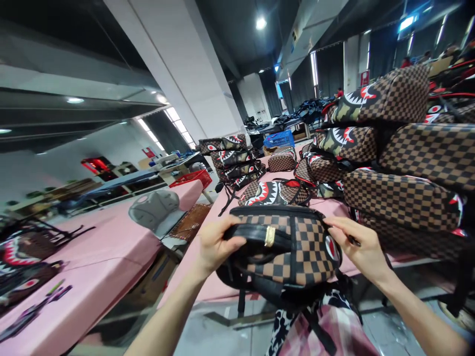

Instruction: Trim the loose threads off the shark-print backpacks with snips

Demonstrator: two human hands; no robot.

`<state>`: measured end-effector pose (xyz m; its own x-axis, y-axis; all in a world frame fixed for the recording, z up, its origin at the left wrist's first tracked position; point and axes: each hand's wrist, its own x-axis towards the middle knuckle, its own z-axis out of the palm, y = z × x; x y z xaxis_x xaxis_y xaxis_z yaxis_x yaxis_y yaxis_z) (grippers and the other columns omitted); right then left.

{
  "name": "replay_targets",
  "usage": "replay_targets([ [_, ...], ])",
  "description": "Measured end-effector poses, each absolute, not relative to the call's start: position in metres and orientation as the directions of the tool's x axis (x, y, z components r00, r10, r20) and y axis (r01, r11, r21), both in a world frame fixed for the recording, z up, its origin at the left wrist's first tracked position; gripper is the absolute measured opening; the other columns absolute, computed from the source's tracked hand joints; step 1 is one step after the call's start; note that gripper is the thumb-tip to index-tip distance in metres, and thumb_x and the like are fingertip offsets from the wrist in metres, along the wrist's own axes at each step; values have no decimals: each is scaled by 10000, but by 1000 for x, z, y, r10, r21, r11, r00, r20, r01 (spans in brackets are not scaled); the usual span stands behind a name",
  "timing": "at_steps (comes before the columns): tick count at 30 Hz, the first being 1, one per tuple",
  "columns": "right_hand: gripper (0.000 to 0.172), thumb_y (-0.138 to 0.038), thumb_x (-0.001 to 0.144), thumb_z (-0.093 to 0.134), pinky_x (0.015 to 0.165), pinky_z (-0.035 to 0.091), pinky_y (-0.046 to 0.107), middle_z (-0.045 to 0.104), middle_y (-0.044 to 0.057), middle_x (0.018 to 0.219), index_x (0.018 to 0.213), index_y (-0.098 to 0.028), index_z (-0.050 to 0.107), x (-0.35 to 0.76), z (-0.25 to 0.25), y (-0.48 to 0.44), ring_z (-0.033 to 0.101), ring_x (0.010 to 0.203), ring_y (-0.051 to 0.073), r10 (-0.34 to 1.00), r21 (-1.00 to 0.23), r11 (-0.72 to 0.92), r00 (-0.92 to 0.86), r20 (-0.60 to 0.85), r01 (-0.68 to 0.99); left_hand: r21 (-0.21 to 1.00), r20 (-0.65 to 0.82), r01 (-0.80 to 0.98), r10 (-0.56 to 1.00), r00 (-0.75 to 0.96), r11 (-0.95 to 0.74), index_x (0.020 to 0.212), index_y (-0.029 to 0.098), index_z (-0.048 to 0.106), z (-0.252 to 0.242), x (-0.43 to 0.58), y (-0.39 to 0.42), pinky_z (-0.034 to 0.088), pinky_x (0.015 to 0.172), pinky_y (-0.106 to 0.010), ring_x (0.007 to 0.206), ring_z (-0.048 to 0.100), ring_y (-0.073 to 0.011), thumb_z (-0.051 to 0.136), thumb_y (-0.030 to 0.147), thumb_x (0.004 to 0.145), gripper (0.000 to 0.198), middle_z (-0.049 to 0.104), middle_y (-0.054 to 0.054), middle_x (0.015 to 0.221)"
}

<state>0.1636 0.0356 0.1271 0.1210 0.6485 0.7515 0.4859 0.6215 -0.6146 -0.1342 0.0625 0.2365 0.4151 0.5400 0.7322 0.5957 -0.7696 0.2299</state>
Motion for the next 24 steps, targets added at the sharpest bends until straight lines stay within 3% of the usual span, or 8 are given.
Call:
replay_targets([
  [4, 139, -289, 832, 551, 729, 514, 289, 671, 29, 923, 903, -242, 661, 164, 167, 30, 632, 820, 181, 628, -607, 594, 169, 760, 528, 568, 491, 546, 786, 376, -616, 576, 151, 526, 261, -85, 69, 331, 437, -179, 446, 418, -65, 532, 454, 763, 356, 480, 40, 492],
  [7, 158, -343, 837, 555, 664, 497, 253, 654, 39, 906, 911, -237, 646, 159, 195, 21, 623, 789, 165, 605, -449, 647, -56, 795, 616, 790, 322, 395, 866, 383, -469, 540, 161, 432, 271, -46, 80, 209, 351, -166, 341, 291, -34, 494, 434, 800, 383, 364, 75, 407],
  [11, 278, -460, 820, 552, 567, 455, 226, 645, 47, 866, 903, -205, 624, 137, 204, 16, 626, 707, 149, 546, -154, 526, -193, 816, 837, 928, 234, 164, 865, 443, -335, 555, 159, 401, 275, -12, 97, 158, 330, -152, 303, 264, -12, 507, 396, 815, 368, 352, 85, 401],
  [14, 361, -505, 818, 529, 494, 408, 224, 649, 59, 860, 952, -178, 601, 123, 196, 21, 626, 647, 147, 536, -74, 400, -168, 827, 913, 966, 191, 64, 862, 470, -250, 548, 149, 406, 275, -1, 110, 160, 328, -144, 293, 280, -2, 487, 377, 833, 374, 391, 72, 423],
  [17, 272, -424, 849, 515, 495, 394, 226, 661, 48, 826, 925, -174, 590, 118, 190, 30, 629, 625, 150, 560, -143, 351, -85, 825, 925, 973, 198, 22, 874, 444, -231, 529, 145, 411, 274, 2, 121, 170, 324, -142, 290, 300, -4, 487, 369, 833, 385, 407, 64, 426],
  [20, 140, -313, 851, 512, 542, 409, 220, 666, 13, 769, 836, -194, 584, 117, 190, 35, 631, 648, 149, 656, -347, 381, 14, 755, 857, 974, 203, 10, 885, 419, -228, 542, 144, 419, 274, -1, 126, 189, 329, -135, 300, 315, -3, 501, 375, 822, 372, 419, 65, 447],
  [24, 220, -352, 847, 499, 510, 381, 217, 605, -19, 619, 707, -199, 571, 122, 193, 39, 546, 518, 116, 752, -537, 413, 57, 657, 735, 948, 259, 48, 855, 450, -313, 564, 150, 415, 274, -9, 121, 200, 339, -136, 317, 324, -7, 483, 396, 822, 363, 431, 62, 467],
])
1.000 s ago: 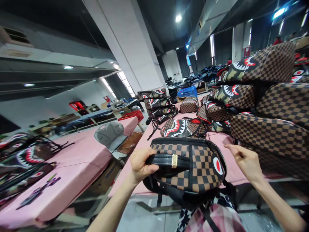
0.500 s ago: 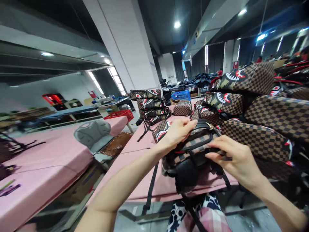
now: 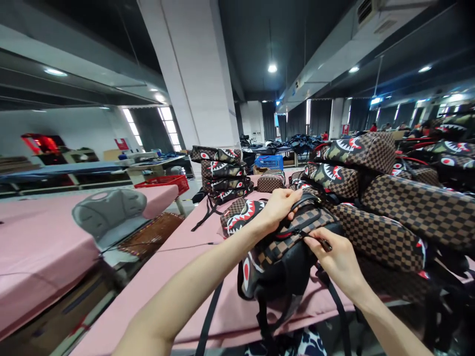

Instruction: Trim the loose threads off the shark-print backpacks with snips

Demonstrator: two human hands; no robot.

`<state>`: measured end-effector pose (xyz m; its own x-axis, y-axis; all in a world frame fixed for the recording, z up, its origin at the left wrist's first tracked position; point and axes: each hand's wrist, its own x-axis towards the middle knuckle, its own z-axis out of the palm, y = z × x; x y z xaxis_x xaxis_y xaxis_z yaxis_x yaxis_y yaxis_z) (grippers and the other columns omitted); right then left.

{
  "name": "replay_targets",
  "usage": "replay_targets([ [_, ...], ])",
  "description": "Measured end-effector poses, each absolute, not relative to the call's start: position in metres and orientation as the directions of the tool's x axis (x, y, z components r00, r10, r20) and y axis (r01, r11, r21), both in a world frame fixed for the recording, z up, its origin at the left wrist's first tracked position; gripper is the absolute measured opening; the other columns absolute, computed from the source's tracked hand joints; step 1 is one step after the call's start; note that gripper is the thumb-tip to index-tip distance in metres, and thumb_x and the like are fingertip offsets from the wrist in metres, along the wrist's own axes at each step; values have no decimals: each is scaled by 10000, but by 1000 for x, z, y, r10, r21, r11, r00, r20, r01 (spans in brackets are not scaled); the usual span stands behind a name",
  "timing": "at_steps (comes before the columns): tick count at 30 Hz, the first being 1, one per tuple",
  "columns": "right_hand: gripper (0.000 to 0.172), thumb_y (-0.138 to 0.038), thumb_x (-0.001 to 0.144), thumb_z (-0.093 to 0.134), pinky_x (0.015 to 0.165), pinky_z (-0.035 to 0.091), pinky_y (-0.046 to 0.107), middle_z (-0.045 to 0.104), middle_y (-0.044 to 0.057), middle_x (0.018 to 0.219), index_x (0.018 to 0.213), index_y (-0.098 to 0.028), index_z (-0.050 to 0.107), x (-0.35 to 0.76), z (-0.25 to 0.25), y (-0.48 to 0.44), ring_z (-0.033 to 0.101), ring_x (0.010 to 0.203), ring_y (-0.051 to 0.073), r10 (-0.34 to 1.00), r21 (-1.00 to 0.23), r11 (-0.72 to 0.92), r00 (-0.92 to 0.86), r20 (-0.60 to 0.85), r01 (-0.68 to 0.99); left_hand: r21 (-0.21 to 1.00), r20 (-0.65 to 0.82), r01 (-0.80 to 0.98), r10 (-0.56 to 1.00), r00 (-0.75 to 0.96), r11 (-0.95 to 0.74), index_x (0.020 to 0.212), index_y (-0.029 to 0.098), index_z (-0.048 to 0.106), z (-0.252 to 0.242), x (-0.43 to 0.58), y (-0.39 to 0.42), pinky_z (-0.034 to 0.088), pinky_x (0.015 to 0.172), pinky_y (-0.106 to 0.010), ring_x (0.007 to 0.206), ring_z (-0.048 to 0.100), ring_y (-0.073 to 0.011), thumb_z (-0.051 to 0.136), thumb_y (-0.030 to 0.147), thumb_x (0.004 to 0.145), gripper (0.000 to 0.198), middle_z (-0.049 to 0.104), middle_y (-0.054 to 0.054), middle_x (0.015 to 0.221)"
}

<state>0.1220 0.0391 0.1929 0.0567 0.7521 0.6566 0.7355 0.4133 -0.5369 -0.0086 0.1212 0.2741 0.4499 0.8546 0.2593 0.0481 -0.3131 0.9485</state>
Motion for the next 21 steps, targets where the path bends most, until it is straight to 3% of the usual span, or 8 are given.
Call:
replay_targets([
  [5, 241, -389, 799, 542, 559, 354, 250, 604, 1, 622, 661, -195, 583, 158, 201, 48, 541, 568, 148, 628, -492, 260, 242, 740, 831, 889, 226, 218, 799, 558, -404, 554, 161, 420, 288, -28, 115, 191, 344, -158, 325, 275, -25, 495, 433, 789, 367, 367, 76, 417],
  [8, 248, -419, 777, 557, 567, 343, 258, 616, 4, 629, 665, -200, 591, 175, 204, 52, 556, 590, 166, 620, -501, 173, 302, 724, 848, 775, 199, 396, 785, 587, -493, 557, 145, 497, 302, -42, 116, 219, 370, -181, 355, 306, -47, 480, 423, 797, 368, 382, 58, 429],
  [9, 257, -425, 779, 554, 567, 343, 255, 616, 3, 628, 659, -200, 587, 176, 205, 52, 555, 588, 163, 628, -508, 187, 295, 720, 841, 702, 249, 455, 788, 563, -548, 570, 143, 529, 304, -45, 115, 251, 395, -192, 381, 340, -60, 466, 413, 811, 368, 407, 46, 442],
  [11, 277, -426, 784, 545, 558, 340, 249, 605, -1, 603, 631, -198, 572, 171, 205, 52, 544, 563, 150, 641, -521, 227, 276, 716, 823, 478, 493, 562, 736, 464, -675, 641, 148, 605, 299, -48, 108, 341, 494, -227, 497, 444, -101, 457, 370, 838, 332, 514, 4, 540],
  [13, 279, -416, 787, 542, 546, 330, 246, 592, -4, 578, 616, -197, 564, 163, 206, 52, 531, 540, 143, 647, -518, 246, 259, 717, 819, 172, 762, 643, 515, 393, -746, 774, 175, 655, 283, -46, 95, 390, 641, -284, 683, 515, -149, 463, 311, 855, 248, 609, -42, 737],
  [14, 276, -411, 791, 537, 543, 326, 246, 590, -3, 574, 618, -197, 564, 159, 206, 53, 529, 538, 143, 646, -511, 248, 252, 721, 823, 26, 827, 661, 387, 408, -750, 850, 193, 659, 271, -44, 87, 390, 697, -312, 764, 521, -170, 473, 298, 856, 213, 623, -56, 838],
  [16, 278, -409, 800, 523, 540, 318, 248, 590, 1, 575, 626, -196, 564, 155, 207, 56, 529, 541, 145, 646, -496, 249, 238, 725, 832, -176, 820, 650, 255, 512, -740, 934, 210, 644, 244, -38, 74, 383, 724, -343, 825, 513, -196, 490, 318, 853, 205, 620, -66, 932],
  [21, 301, -411, 828, 478, 560, 325, 251, 607, 17, 602, 643, -195, 576, 157, 208, 62, 547, 570, 156, 677, -476, 250, 199, 709, 843, -206, 812, 763, 328, 482, -613, 1130, 154, 567, 203, -28, 70, 384, 787, -385, 965, 476, -255, 543, 360, 825, 369, 589, -88, 1106],
])
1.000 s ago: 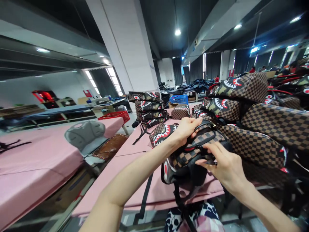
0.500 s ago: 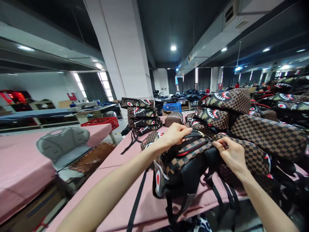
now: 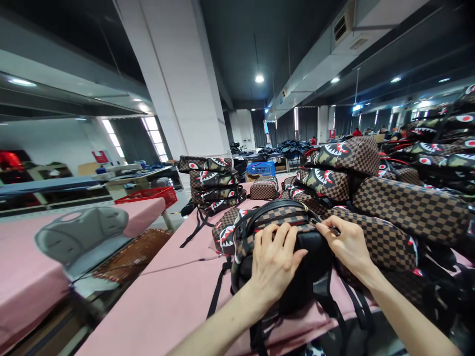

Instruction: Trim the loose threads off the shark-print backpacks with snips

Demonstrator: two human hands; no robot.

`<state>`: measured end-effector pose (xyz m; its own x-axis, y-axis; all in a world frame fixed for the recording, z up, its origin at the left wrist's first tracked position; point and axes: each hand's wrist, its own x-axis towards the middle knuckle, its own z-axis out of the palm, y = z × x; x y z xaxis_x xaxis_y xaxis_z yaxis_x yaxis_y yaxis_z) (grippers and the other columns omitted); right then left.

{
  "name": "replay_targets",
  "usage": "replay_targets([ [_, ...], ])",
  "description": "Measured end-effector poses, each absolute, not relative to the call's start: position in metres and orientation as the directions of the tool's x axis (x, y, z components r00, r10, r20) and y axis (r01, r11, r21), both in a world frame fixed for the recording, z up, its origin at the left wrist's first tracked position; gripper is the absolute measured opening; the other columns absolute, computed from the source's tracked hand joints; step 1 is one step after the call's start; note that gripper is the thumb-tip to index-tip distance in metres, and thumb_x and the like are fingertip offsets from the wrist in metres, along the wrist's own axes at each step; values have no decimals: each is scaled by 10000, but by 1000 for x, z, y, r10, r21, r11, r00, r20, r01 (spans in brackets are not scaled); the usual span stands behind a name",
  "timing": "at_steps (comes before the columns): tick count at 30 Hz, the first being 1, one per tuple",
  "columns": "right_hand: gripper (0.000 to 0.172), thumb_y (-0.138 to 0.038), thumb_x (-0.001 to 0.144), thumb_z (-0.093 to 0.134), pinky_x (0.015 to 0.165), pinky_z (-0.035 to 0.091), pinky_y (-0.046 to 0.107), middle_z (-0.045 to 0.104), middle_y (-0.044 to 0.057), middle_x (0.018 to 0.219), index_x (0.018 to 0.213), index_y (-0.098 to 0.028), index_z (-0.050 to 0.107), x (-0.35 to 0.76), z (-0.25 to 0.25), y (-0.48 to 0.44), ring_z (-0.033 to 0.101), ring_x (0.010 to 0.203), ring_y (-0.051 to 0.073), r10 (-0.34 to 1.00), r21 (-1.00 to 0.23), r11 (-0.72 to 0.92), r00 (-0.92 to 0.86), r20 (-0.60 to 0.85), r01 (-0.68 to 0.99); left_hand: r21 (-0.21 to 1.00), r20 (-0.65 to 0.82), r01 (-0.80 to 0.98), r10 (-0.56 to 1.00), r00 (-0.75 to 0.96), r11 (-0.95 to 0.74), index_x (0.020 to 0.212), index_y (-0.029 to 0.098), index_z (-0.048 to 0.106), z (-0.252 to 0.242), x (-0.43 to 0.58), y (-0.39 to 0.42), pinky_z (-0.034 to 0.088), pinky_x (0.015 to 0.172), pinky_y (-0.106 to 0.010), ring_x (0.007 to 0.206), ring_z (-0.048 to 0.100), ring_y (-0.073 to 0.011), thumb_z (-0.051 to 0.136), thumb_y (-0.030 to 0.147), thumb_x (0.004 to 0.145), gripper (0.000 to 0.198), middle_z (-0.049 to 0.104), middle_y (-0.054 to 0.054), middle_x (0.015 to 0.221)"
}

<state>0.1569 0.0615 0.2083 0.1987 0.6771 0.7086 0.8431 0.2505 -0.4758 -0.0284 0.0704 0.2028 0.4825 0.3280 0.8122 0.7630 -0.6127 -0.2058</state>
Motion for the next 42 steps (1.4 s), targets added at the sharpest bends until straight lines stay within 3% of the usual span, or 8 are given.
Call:
replay_targets([
  [13, 146, -241, 744, 494, 517, 261, 263, 659, 64, 679, 699, -187, 622, 138, 249, 73, 597, 609, 189, 787, 33, -181, 125, 604, 983, -283, 771, 708, 285, 569, -647, 1008, 96, 594, 202, -29, 63, 422, 694, -357, 820, 537, -227, 451, 441, 858, 402, 601, -97, 867],
  [15, 170, -294, 747, 516, 530, 295, 254, 644, 58, 650, 701, -177, 631, 144, 256, 79, 587, 614, 183, 845, -44, -66, 80, 529, 997, -262, 788, 698, 270, 553, -666, 1005, 85, 594, 199, -33, 61, 432, 770, -362, 854, 549, -224, 469, 434, 853, 401, 615, -106, 896],
  [20, 334, -453, 791, 490, 644, 403, 245, 642, 28, 765, 787, -156, 644, 157, 265, 98, 565, 719, 158, 850, -566, 418, -86, 519, 710, -278, 774, 644, 231, 589, -713, 1094, 109, 563, 195, -45, 59, 408, 916, -364, 1102, 500, -247, 481, 466, 837, 448, 578, -127, 1188],
  [24, 389, -490, 795, 477, 546, 370, 238, 525, 5, 586, 629, -149, 565, 135, 258, 109, 466, 572, 122, 839, -701, 463, -14, 544, 543, -234, 707, 724, 398, 585, -649, 1221, 96, 479, 205, -50, 63, 470, 785, -364, 937, 581, -253, 529, 611, 731, 713, 500, -193, 1284],
  [30, 321, -422, 784, 522, 531, 360, 234, 492, 1, 583, 595, -162, 533, 120, 255, 93, 426, 555, 107, 745, -619, 564, -14, 667, 546, -22, 470, 717, 626, 622, -696, 1231, 165, 466, 241, -60, 87, 468, 720, -385, 895, 613, -313, 379, 806, 634, 880, 611, -157, 1087],
  [34, 303, -406, 753, 547, 556, 407, 243, 558, 17, 608, 583, -156, 570, 134, 269, 104, 499, 586, 129, 838, -653, 529, -213, 503, 542, 52, 412, 596, 561, 718, -801, 1229, 223, 454, 246, -63, 92, 452, 792, -436, 994, 580, -327, 360, 804, 653, 824, 596, -117, 1145],
  [38, 265, -278, 655, 608, 732, 457, 274, 670, 47, 873, 869, -137, 677, 124, 281, 136, 598, 812, 187, 781, -596, 615, -505, 368, 516, 56, 447, 555, 517, 730, -830, 1254, 249, 438, 242, -61, 87, 439, 841, -442, 1052, 554, -316, 399, 782, 659, 799, 580, -97, 1186],
  [42, 245, -269, 675, 544, 659, 445, 255, 682, 33, 759, 809, -122, 686, 99, 278, 168, 608, 717, 181, 748, -493, 656, -580, 322, 571, 71, 481, 606, 560, 675, -792, 1269, 212, 439, 239, -60, 84, 451, 826, -412, 1016, 569, -313, 435, 772, 648, 837, 589, -118, 1161],
])
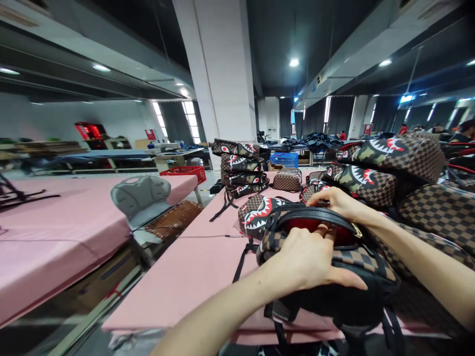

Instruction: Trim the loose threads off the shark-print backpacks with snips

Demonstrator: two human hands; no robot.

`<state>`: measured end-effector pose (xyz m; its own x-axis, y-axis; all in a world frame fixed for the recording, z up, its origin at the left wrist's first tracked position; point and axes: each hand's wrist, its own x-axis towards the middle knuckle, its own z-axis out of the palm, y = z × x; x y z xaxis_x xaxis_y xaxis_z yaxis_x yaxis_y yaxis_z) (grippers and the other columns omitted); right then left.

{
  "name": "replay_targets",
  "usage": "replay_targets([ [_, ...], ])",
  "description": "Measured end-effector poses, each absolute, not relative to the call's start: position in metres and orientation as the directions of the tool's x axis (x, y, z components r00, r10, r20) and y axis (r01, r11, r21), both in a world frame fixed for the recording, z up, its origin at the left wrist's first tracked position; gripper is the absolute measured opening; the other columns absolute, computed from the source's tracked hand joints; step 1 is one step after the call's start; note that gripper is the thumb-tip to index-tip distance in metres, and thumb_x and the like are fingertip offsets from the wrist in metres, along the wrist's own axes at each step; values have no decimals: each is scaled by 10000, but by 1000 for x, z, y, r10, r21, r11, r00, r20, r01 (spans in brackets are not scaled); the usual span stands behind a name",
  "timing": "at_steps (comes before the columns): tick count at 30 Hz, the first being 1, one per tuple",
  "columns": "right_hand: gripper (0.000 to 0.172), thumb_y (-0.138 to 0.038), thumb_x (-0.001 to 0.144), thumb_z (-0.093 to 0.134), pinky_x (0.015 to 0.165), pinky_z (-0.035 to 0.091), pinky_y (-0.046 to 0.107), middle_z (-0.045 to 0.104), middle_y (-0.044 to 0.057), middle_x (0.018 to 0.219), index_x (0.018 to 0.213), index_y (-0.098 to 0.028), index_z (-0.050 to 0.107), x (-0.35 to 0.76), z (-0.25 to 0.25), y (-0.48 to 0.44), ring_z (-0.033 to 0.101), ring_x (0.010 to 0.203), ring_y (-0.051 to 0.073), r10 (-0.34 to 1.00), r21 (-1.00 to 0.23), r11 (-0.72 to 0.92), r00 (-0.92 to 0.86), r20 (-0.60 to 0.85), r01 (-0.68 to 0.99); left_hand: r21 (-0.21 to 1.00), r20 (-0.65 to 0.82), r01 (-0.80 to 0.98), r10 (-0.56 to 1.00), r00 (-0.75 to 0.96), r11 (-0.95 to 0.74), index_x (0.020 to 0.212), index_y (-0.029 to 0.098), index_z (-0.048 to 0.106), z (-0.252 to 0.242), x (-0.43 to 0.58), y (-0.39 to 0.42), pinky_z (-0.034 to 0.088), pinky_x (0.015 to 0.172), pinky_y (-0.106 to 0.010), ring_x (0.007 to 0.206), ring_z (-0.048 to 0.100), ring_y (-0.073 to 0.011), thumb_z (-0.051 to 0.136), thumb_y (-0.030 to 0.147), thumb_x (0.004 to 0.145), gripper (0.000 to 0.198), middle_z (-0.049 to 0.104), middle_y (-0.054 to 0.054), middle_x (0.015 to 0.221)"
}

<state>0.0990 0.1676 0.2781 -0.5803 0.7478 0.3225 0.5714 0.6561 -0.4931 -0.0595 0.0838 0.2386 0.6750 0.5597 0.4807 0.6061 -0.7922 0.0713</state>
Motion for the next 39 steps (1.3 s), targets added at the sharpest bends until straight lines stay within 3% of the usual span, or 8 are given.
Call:
replay_targets([
  [4, 263, -280, 709, 473, 572, 392, 237, 662, 26, 657, 717, -128, 689, 87, 270, 192, 591, 634, 168, 790, -359, 612, -519, 327, 705, 51, 515, 680, 603, 610, -732, 1061, 138, 574, 224, -56, 82, 483, 713, -393, 847, 616, -290, 384, 775, 670, 771, 631, -134, 1010],
  [9, 299, -346, 690, 483, 544, 382, 227, 633, 35, 624, 673, -114, 671, 87, 271, 195, 560, 626, 162, 835, -451, 549, -481, 266, 703, -4, 550, 670, 557, 622, -743, 798, 122, 620, 213, -54, 78, 481, 697, -380, 781, 623, -265, 370, 739, 711, 672, 644, -118, 812],
  [15, 350, -436, 669, 520, 504, 353, 226, 567, 18, 557, 625, -106, 626, 91, 273, 181, 478, 548, 122, 872, -622, 480, -417, 257, 619, 296, 487, 409, 505, 713, -863, 889, 162, 663, 250, -82, 84, 473, 731, -285, 796, 630, -189, 509, 429, 833, 313, 692, -59, 868],
  [18, 349, -451, 651, 566, 521, 369, 228, 568, 10, 572, 624, -107, 614, 98, 272, 177, 474, 544, 110, 872, -716, 463, -415, 261, 523, 540, 658, 410, 673, 338, -735, 841, 154, 671, 273, -99, 108, 445, 673, -220, 730, 605, -133, 470, 331, 850, 268, 684, -29, 801],
  [20, 364, -470, 649, 584, 518, 368, 226, 560, 1, 571, 635, -107, 613, 100, 271, 176, 471, 537, 103, 870, -741, 461, -415, 267, 489, 625, 586, 474, 774, 241, -620, 787, 143, 665, 281, -103, 130, 416, 614, -211, 669, 571, -125, 554, 368, 771, 251, 661, -17, 744],
  [25, 380, -485, 619, 626, 517, 386, 230, 570, -2, 555, 638, -106, 636, 107, 273, 172, 480, 529, 105, 869, -727, 464, -420, 263, 506, 701, 258, 425, 760, 596, -572, 605, 125, 593, 275, -84, 164, 289, 474, -193, 517, 427, -86, 530, 478, 734, 381, 525, 27, 561],
  [34, 242, -371, 645, 635, 430, 327, 198, 550, -17, 537, 628, -132, 601, 158, 282, 133, 443, 472, 81, 922, -743, 359, -339, 188, 565, 913, 186, 254, 880, 437, -319, 542, 129, 530, 257, -66, 162, 270, 449, -193, 457, 365, -68, 552, 476, 715, 389, 488, 26, 507],
  [39, 326, -425, 589, 705, 402, 305, 215, 497, -27, 502, 576, -146, 536, 156, 266, 137, 393, 426, 72, 971, -932, 182, -206, 120, 313, 790, 354, 378, 863, 361, -482, 664, 132, 614, 261, -71, 146, 375, 559, -230, 572, 495, -119, 484, 445, 789, 361, 593, -14, 629],
])
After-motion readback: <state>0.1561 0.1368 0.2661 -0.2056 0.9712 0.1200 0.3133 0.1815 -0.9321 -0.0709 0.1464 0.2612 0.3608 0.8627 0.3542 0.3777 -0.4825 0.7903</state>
